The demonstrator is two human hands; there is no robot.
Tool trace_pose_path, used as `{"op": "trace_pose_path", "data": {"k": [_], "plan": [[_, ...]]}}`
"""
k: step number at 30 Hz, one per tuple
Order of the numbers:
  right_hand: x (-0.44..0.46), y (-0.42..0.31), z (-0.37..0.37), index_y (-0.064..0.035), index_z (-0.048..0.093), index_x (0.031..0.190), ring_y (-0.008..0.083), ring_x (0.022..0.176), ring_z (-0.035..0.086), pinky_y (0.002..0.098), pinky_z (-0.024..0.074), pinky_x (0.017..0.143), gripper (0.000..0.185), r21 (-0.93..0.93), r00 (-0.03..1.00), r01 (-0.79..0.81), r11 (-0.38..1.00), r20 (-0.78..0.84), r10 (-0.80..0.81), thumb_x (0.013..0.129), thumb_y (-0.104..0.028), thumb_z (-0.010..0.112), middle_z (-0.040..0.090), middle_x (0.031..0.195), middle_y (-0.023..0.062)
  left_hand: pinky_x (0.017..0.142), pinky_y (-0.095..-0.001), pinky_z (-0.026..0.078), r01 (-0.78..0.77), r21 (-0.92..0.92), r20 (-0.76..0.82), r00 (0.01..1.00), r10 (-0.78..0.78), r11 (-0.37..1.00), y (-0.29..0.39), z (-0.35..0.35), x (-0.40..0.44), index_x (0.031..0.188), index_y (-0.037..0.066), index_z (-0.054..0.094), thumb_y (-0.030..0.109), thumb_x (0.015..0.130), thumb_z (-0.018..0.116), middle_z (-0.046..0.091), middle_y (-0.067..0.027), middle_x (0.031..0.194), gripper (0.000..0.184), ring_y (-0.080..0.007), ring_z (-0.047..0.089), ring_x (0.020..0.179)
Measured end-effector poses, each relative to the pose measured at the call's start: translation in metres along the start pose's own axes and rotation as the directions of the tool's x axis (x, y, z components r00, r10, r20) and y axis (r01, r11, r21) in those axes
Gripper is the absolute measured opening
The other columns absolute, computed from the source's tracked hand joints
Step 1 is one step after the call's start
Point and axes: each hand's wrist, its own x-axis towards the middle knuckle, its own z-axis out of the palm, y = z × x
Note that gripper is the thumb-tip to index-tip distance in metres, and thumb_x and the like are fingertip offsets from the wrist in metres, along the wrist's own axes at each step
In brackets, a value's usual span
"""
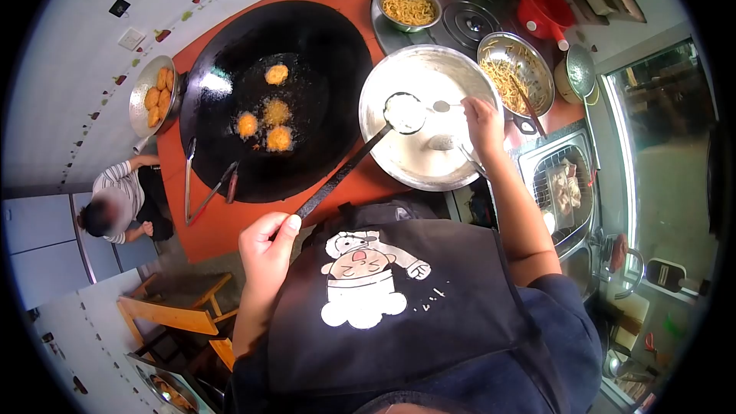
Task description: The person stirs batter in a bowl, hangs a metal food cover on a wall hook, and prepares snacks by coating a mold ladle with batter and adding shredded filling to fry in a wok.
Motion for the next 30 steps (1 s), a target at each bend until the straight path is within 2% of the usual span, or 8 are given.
{"op": "trace_pose_path", "data": {"k": [1,4,5,8,16,20,23,30], "plan": [[-0.003,0.006,0.006,-0.0017,0.066,0.089,0.0277,0.065,0.062,0.0335,0.0492,0.061,0.013,-0.014,1.000,-0.012,1.000,0.014,0.012,0.083,-0.013,0.062,0.064,0.075,0.0141,0.053,-0.0209,0.032,0.007,0.005,-0.003,1.000,-0.007,1.000,0.000,0.000,0.000,0.076,-0.004,0.059,0.009,0.086,0.062,0.048,0.0025,0.062,0.018,-0.0044,0.041,0.059],[-0.004,0.011,0.011,-0.0019,0.067,0.090,0.0196,0.059,0.062,0.0306,0.0484,0.057,0.015,0.153,0.870,-0.494,0.856,0.098,0.484,0.086,-0.015,0.060,0.063,0.068,0.0113,0.053,-0.0209,0.033,0.022,0.002,0.003,1.000,-0.022,1.000,0.002,-0.001,0.002,0.076,-0.004,0.059,0.010,0.087,0.062,0.048,0.0025,0.062,0.019,-0.0045,0.041,0.060],[-0.003,0.011,0.007,-0.0018,0.067,0.091,0.0105,0.055,0.058,0.0251,0.0462,0.052,0.019,0.196,0.829,-0.556,0.808,0.065,0.555,0.088,-0.017,0.056,0.062,0.062,0.0063,0.053,-0.0209,0.033,0.033,0.001,0.003,0.999,-0.033,0.999,0.001,-0.002,0.003,0.075,-0.004,0.059,0.011,0.087,0.062,0.049,0.0025,0.062,0.019,-0.0045,0.041,0.060],[-0.002,0.028,-0.007,0.0001,0.066,0.089,0.0062,0.052,0.052,0.0197,0.0413,0.047,0.021,0.509,0.761,-0.594,0.624,0.102,0.641,0.090,-0.018,0.055,0.058,0.062,0.0022,0.053,-0.0210,0.033,0.056,-0.011,0.006,0.998,-0.056,0.998,-0.005,-0.005,0.006,0.075,-0.004,0.059,0.012,0.087,0.062,0.049,0.0024,0.063,0.020,-0.0046,0.041,0.060],[0.022,-0.031,-0.040,0.0000,0.066,0.094,0.0056,0.054,0.050,0.0189,0.0404,0.049,0.019,0.638,0.893,-0.395,0.661,0.099,0.438,0.092,-0.016,0.056,0.057,0.065,0.0011,0.054,-0.0209,0.033,0.077,-0.026,0.018,0.997,-0.077,0.997,-0.009,-0.008,0.008,0.075,-0.005,0.059,0.013,0.087,0.063,0.050,0.0021,0.063,0.021,-0.0046,0.042,0.061],[0.023,-0.065,-0.041,-0.0010,0.066,0.092,0.0095,0.059,0.059,0.0225,0.0473,0.056,0.013,0.288,0.988,-0.151,0.946,0.032,0.148,0.087,-0.011,0.060,0.063,0.072,0.0058,0.054,-0.0208,0.033,0.071,-0.042,0.018,0.997,-0.070,0.997,-0.006,-0.008,0.007,0.075,-0.005,0.059,0.013,0.086,0.063,0.050,0.0019,0.063,0.021,-0.0046,0.042,0.060],[0.025,-0.063,-0.038,-0.0016,0.065,0.092,0.0132,0.057,0.059,0.0240,0.0461,0.055,0.011,0.144,0.988,0.145,0.979,0.032,-0.151,0.086,-0.008,0.060,0.062,0.069,0.0067,0.053,-0.0206,0.033,0.055,-0.062,0.016,0.998,-0.054,0.997,-0.008,-0.009,0.005,0.075,-0.005,0.059,0.012,0.086,0.063,0.050,0.0018,0.063,0.021,-0.0045,0.042,0.060],[0.027,-0.078,-0.042,-0.0024,0.065,0.092,0.0147,0.059,0.060,0.0253,0.0467,0.055,0.010,0.142,0.986,0.153,0.978,0.047,-0.161,0.084,-0.005,0.060,0.061,0.070,0.0073,0.054,-0.0205,0.033,0.055,-0.082,0.015,0.998,-0.054,0.995,-0.007,-0.012,0.002,0.074,-0.004,0.059,0.011,0.086,0.063,0.050,0.0020,0.063,0.020,-0.0045,0.041,0.060]]}}
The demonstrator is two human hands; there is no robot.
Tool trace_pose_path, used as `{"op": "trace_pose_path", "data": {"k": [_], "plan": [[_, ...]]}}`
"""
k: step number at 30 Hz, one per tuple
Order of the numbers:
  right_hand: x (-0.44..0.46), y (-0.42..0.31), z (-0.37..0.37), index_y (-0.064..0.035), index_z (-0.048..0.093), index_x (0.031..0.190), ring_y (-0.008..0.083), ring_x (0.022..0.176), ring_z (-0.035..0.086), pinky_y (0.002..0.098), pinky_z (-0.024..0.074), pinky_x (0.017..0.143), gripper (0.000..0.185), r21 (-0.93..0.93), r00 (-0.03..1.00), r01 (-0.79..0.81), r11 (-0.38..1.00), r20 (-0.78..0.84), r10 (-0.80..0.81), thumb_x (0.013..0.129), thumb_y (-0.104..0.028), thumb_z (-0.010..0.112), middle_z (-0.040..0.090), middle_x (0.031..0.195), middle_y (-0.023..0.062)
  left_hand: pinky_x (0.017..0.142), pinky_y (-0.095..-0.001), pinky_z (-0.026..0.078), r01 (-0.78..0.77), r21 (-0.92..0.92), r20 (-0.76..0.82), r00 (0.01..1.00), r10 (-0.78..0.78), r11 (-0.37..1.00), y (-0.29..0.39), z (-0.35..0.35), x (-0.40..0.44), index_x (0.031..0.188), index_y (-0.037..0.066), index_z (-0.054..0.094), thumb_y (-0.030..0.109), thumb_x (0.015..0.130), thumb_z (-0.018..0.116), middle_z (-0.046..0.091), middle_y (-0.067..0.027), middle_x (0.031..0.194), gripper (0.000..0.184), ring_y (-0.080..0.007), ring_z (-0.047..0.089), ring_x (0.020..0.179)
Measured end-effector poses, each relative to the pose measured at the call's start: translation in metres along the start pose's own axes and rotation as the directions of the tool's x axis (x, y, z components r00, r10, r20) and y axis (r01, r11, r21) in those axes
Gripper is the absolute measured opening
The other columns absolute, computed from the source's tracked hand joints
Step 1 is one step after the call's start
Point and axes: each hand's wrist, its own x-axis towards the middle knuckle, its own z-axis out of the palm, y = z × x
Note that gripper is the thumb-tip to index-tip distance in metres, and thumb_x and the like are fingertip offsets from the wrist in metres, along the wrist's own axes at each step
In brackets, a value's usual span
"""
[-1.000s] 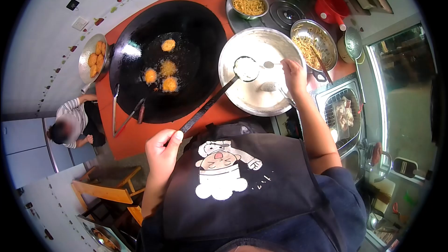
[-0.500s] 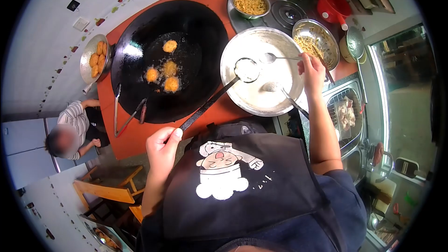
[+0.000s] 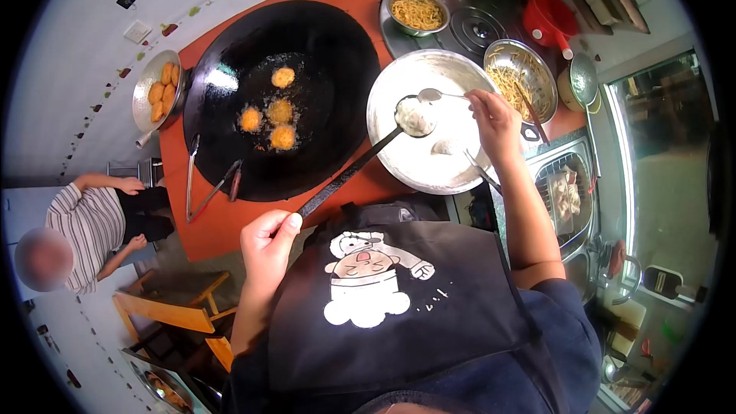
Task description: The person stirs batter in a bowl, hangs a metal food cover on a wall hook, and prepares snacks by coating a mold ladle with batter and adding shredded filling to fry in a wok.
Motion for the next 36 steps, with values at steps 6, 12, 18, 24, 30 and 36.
{"op": "trace_pose_path", "data": {"k": [6,12,18,24,30,36], "plan": [[0.004,0.002,0.007,-0.0031,0.065,0.092,0.0129,0.058,0.059,0.0243,0.0466,0.055,0.010,0.000,0.998,0.065,0.998,0.018,-0.065,0.084,-0.005,0.060,0.061,0.070,0.0059,0.053,-0.0207,0.032,-0.019,0.013,-0.006,1.000,0.019,1.000,0.000,-0.003,-0.001,0.074,-0.004,0.058,0.012,0.086,0.063,0.049,0.0021,0.063,0.020,-0.0043,0.041,0.059],[0.001,-0.009,-0.002,-0.0028,0.066,0.091,0.0081,0.058,0.061,0.0213,0.0472,0.053,0.010,0.166,0.971,-0.209,0.964,-0.081,0.224,0.087,-0.011,0.061,0.063,0.069,0.0038,0.052,-0.0209,0.031,0.010,-0.017,-0.017,1.000,-0.010,1.000,-0.005,-0.005,-0.001,0.073,-0.004,0.058,0.014,0.087,0.062,0.048,0.0027,0.062,0.022,-0.0044,0.040,0.059],[0.004,-0.017,-0.012,0.0012,0.065,0.093,0.0064,0.059,0.054,0.0197,0.0430,0.054,0.013,0.187,0.976,-0.201,0.962,-0.051,0.214,0.089,-0.010,0.059,0.061,0.070,0.0027,0.048,-0.0198,0.026,0.075,-0.159,-0.017,0.997,-0.079,0.984,-0.009,-0.009,0.002,0.070,-0.002,0.057,0.016,0.088,0.062,0.044,0.0046,0.059,0.025,-0.0026,0.036,0.053],[0.013,-0.015,-0.019,-0.0005,0.066,0.090,0.0057,0.057,0.052,0.0196,0.0431,0.053,0.009,0.325,0.946,-0.310,0.893,0.017,0.323,0.088,-0.005,0.058,0.059,0.067,0.0009,0.044,-0.0192,0.020,0.117,-0.332,0.002,0.992,-0.124,0.936,-0.008,-0.011,0.007,0.071,-0.001,0.055,0.016,0.088,0.061,0.038,0.0064,0.056,0.025,-0.0008,0.029,0.047],[0.018,0.002,-0.028,0.0007,0.065,0.089,0.0050,0.059,0.051,0.0200,0.0424,0.054,0.009,0.401,0.927,-0.368,0.839,0.082,0.367,0.088,-0.002,0.057,0.059,0.069,0.0002,0.042,-0.0193,0.018,0.139,-0.395,0.025,0.990,-0.141,0.908,-0.007,-0.015,0.008,0.071,-0.001,0.054,0.016,0.089,0.060,0.036,0.0063,0.055,0.026,-0.0005,0.027,0.045],[0.031,-0.005,-0.038,-0.0005,0.065,0.087,0.0081,0.060,0.053,0.0220,0.0439,0.056,0.008,0.210,0.962,-0.250,0.945,0.165,0.217,0.083,0.002,0.058,0.059,0.070,0.0029,0.041,-0.0189,0.019,0.150,-0.419,0.040,0.988,-0.147,0.895,-0.009,-0.020,0.010,0.071,-0.002,0.054,0.016,0.089,0.061,0.038,0.0056,0.055,0.025,-0.0006,0.027,0.044]]}}
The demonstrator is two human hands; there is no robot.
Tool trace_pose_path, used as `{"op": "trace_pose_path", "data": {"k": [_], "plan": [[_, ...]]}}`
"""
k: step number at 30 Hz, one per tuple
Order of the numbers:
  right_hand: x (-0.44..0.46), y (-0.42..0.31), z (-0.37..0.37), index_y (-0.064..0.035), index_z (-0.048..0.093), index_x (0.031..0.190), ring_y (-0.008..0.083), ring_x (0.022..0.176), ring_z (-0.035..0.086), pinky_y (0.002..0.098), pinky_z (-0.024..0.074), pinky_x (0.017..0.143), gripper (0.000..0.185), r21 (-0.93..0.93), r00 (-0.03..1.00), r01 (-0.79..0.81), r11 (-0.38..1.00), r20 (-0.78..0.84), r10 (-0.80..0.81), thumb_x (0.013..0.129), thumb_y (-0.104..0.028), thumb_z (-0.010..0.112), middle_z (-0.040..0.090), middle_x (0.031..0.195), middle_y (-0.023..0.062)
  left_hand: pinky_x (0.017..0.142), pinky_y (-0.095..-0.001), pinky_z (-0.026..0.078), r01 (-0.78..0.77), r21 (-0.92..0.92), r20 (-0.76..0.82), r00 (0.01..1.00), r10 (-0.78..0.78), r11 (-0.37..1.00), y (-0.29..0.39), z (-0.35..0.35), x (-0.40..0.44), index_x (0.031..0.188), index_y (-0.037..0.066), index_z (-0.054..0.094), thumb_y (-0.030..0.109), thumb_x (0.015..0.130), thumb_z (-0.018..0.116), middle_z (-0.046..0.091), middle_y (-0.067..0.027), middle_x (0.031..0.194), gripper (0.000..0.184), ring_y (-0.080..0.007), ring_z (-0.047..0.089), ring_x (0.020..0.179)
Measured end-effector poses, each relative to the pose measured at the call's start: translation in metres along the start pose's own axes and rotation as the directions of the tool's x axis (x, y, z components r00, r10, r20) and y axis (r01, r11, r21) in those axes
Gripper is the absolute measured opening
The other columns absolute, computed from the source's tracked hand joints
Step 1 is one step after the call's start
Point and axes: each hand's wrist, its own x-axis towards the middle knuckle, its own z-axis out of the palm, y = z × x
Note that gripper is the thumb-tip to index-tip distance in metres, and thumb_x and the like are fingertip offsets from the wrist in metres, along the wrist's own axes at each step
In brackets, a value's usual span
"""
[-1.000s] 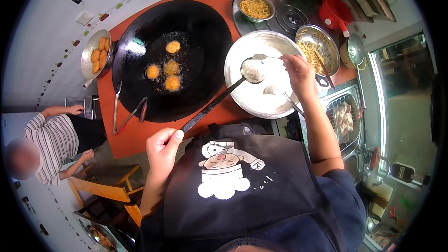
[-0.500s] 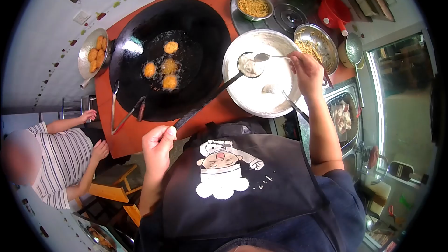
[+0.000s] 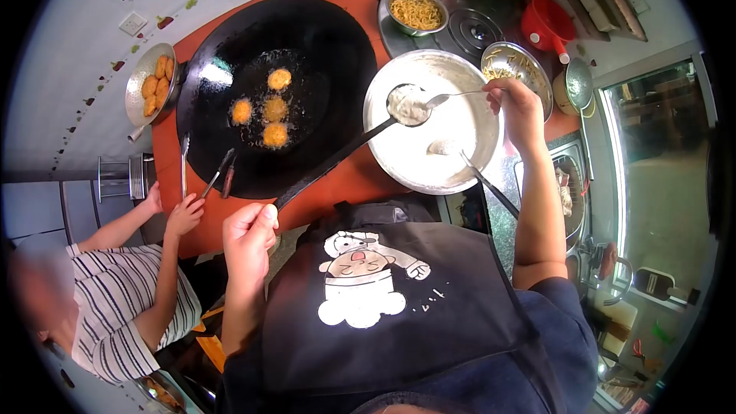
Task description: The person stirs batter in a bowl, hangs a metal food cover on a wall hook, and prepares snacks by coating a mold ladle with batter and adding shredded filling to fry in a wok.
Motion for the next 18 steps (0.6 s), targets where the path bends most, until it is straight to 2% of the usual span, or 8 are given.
{"op": "trace_pose_path", "data": {"k": [1,10,13,16,18], "plan": [[0.001,-0.002,-0.001,-0.0006,0.065,0.087,0.0087,0.060,0.054,0.0225,0.0443,0.056,0.009,-0.045,1.000,0.023,0.999,0.021,-0.022,0.082,0.002,0.058,0.059,0.070,0.0034,0.041,-0.0189,0.019,-0.003,0.000,-0.001,1.000,0.003,1.000,0.000,0.000,0.000,0.071,-0.002,0.054,0.016,0.089,0.061,0.038,0.0055,0.056,0.025,-0.0006,0.027,0.044],[0.009,0.000,0.004,-0.0012,0.064,0.087,0.0102,0.062,0.056,0.0238,0.0456,0.057,0.011,-0.023,0.972,0.170,0.985,0.171,-0.164,0.080,0.004,0.058,0.059,0.074,0.0049,0.041,-0.0190,0.019,-0.014,0.007,-0.018,1.000,0.014,1.000,-0.001,0.001,-0.005,0.071,-0.002,0.054,0.014,0.089,0.060,0.039,0.0057,0.055,0.025,-0.0006,0.028,0.044],[0.008,-0.004,0.005,-0.0008,0.064,0.087,0.0103,0.062,0.056,0.0237,0.0461,0.058,0.009,-0.112,0.960,0.216,0.970,0.204,-0.190,0.080,0.002,0.059,0.059,0.074,0.0049,0.041,-0.0191,0.019,-0.011,0.008,-0.029,1.000,0.011,1.000,-0.003,0.002,-0.006,0.071,-0.002,0.054,0.014,0.089,0.059,0.038,0.0058,0.054,0.025,-0.0005,0.028,0.044],[0.003,-0.010,0.005,-0.0005,0.065,0.089,0.0089,0.060,0.055,0.0226,0.0456,0.056,0.008,-0.075,0.992,0.114,0.991,0.070,-0.109,0.084,-0.002,0.059,0.060,0.072,0.0040,0.041,-0.0191,0.019,-0.019,0.006,-0.041,0.999,0.020,1.000,-0.003,0.002,-0.007,0.070,-0.002,0.054,0.014,0.089,0.059,0.038,0.0058,0.054,0.025,-0.0005,0.028,0.043],[-0.001,-0.007,0.009,-0.0002,0.065,0.090,0.0076,0.059,0.055,0.0215,0.0449,0.054,0.009,0.104,0.996,-0.010,0.994,-0.086,0.019,0.087,-0.006,0.058,0.060,0.070,0.0031,0.041,-0.0190,0.019,-0.025,0.002,-0.043,0.999,0.025,1.000,-0.004,0.002,-0.008,0.070,-0.002,0.054,0.014,0.089,0.059,0.038,0.0056,0.054,0.025,-0.0005,0.028,0.043]]}}
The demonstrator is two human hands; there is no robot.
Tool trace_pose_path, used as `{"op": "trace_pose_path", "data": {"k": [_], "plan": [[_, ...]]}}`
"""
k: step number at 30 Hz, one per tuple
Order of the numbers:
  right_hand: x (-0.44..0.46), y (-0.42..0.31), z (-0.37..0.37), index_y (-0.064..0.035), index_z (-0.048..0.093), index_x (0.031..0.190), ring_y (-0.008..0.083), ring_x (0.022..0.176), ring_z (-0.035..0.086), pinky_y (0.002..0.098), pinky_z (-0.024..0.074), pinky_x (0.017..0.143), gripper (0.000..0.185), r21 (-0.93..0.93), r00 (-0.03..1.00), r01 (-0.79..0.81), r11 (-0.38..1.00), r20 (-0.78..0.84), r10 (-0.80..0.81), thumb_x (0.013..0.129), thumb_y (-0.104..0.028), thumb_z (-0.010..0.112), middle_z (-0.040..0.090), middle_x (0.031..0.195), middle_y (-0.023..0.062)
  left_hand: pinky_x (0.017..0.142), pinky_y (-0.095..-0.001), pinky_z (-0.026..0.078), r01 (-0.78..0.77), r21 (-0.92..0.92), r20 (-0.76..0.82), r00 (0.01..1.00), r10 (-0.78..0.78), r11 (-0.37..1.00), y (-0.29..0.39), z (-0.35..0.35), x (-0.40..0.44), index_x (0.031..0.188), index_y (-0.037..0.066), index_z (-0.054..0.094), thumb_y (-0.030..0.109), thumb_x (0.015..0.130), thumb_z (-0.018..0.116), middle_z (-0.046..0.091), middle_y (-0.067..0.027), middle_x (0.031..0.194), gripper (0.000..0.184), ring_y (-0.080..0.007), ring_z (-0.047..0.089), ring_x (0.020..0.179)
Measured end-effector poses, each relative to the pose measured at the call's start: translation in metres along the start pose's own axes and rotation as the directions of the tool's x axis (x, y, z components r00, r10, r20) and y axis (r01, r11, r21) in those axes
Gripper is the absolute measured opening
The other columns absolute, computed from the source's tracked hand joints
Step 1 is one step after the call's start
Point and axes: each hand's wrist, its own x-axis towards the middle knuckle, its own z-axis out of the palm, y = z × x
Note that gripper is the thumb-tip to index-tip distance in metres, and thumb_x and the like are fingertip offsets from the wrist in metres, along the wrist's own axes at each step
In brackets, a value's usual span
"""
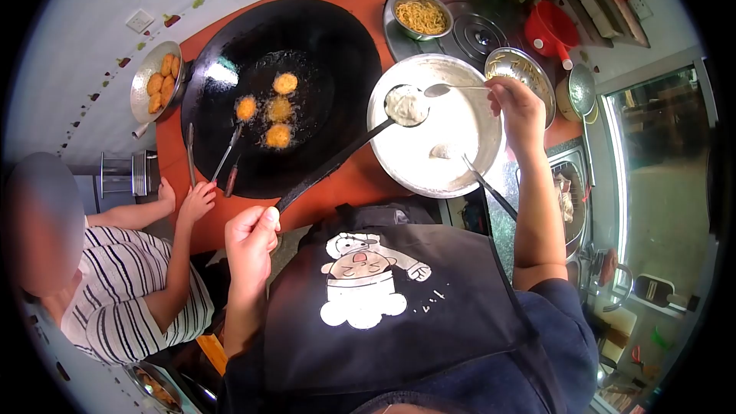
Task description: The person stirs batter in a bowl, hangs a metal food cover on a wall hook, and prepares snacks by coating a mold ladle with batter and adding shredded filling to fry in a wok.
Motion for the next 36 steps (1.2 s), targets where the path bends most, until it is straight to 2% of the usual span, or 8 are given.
{"op": "trace_pose_path", "data": {"k": [5,11,18,27,30,33,34,36], "plan": [[-0.005,0.017,0.005,0.0010,0.065,0.089,0.0049,0.054,0.053,0.0192,0.0426,0.048,0.018,0.237,0.949,-0.171,0.956,-0.220,0.224,0.090,-0.015,0.057,0.060,0.065,0.0021,0.042,-0.0185,0.020,-0.010,-0.023,0.003,1.000,0.011,1.000,0.000,0.004,-0.002,0.071,-0.002,0.055,0.013,0.089,0.059,0.040,0.0047,0.056,0.024,-0.0007,0.029,0.044],[-0.008,0.009,0.012,-0.0002,0.066,0.086,0.0042,0.048,0.052,0.0186,0.0416,0.045,0.017,0.038,0.928,-0.217,0.976,-0.301,0.218,0.088,-0.015,0.059,0.059,0.059,0.0011,0.042,-0.0183,0.021,-0.028,0.012,0.004,1.000,0.028,1.000,-0.003,0.006,-0.003,0.073,-0.002,0.056,0.013,0.089,0.060,0.042,0.0045,0.057,0.022,-0.0008,0.030,0.046],[-0.004,0.012,0.017,-0.0002,0.066,0.088,0.0039,0.049,0.050,0.0182,0.0392,0.045,0.015,-0.078,0.954,-0.186,0.979,-0.254,0.161,0.088,-0.013,0.058,0.057,0.059,0.0007,0.042,-0.0187,0.021,-0.021,0.038,0.004,1.000,0.021,0.999,-0.002,0.008,-0.002,0.073,-0.002,0.056,0.013,0.089,0.060,0.041,0.0049,0.057,0.023,-0.0008,0.030,0.045],[-0.002,-0.002,0.026,-0.0012,0.066,0.084,0.0027,0.050,0.051,0.0183,0.0400,0.046,0.014,-0.083,0.968,-0.157,0.984,-0.211,0.137,0.088,-0.013,0.058,0.058,0.060,0.0000,0.042,-0.0192,0.020,-0.027,0.051,0.013,1.000,0.027,0.998,0.001,0.009,-0.003,0.071,-0.002,0.055,0.014,0.089,0.060,0.039,0.0054,0.055,0.024,-0.0011,0.029,0.045],[-0.003,-0.008,0.030,-0.0020,0.066,0.082,0.0090,0.049,0.057,0.0227,0.0445,0.048,0.008,-0.213,0.984,-0.074,0.974,-0.176,0.036,0.081,-0.010,0.063,0.061,0.060,0.0058,0.042,-0.0192,0.020,-0.029,0.059,0.012,1.000,0.029,0.998,0.001,0.009,-0.004,0.071,-0.002,0.055,0.014,0.089,0.060,0.039,0.0056,0.055,0.025,-0.0009,0.029,0.045],[0.000,-0.006,0.039,-0.0039,0.065,0.080,0.0165,0.052,0.060,0.0269,0.0467,0.050,0.005,-0.412,0.928,0.305,0.859,-0.074,-0.365,0.076,-0.006,0.066,0.062,0.064,0.0087,0.042,-0.0190,0.020,-0.028,0.067,0.007,1.000,0.028,0.997,-0.001,0.008,-0.003,0.071,-0.002,0.055,0.014,0.089,0.060,0.038,0.0059,0.055,0.025,-0.0006,0.029,0.045],[-0.001,-0.011,0.042,-0.0050,0.064,0.079,0.0227,0.057,0.061,0.0300,0.0484,0.053,0.007,-0.392,0.940,0.306,0.868,-0.018,-0.340,0.072,-0.004,0.067,0.063,0.069,0.0106,0.042,-0.0190,0.020,-0.029,0.067,0.004,1.000,0.029,0.997,-0.001,0.008,-0.002,0.071,-0.002,0.055,0.014,0.089,0.060,0.038,0.0060,0.055,0.025,-0.0005,0.029,0.045],[0.000,-0.014,0.041,-0.0046,0.064,0.078,0.0225,0.056,0.061,0.0298,0.0483,0.053,0.006,-0.449,0.919,0.355,0.820,0.004,-0.395,0.073,-0.005,0.067,0.063,0.069,0.0104,0.042,-0.0189,0.020,-0.024,0.065,0.002,1.000,0.024,0.998,-0.003,0.007,-0.001,0.070,-0.002,0.054,0.014,0.089,0.060,0.038,0.0062,0.055,0.025,-0.0004,0.029,0.045]]}}
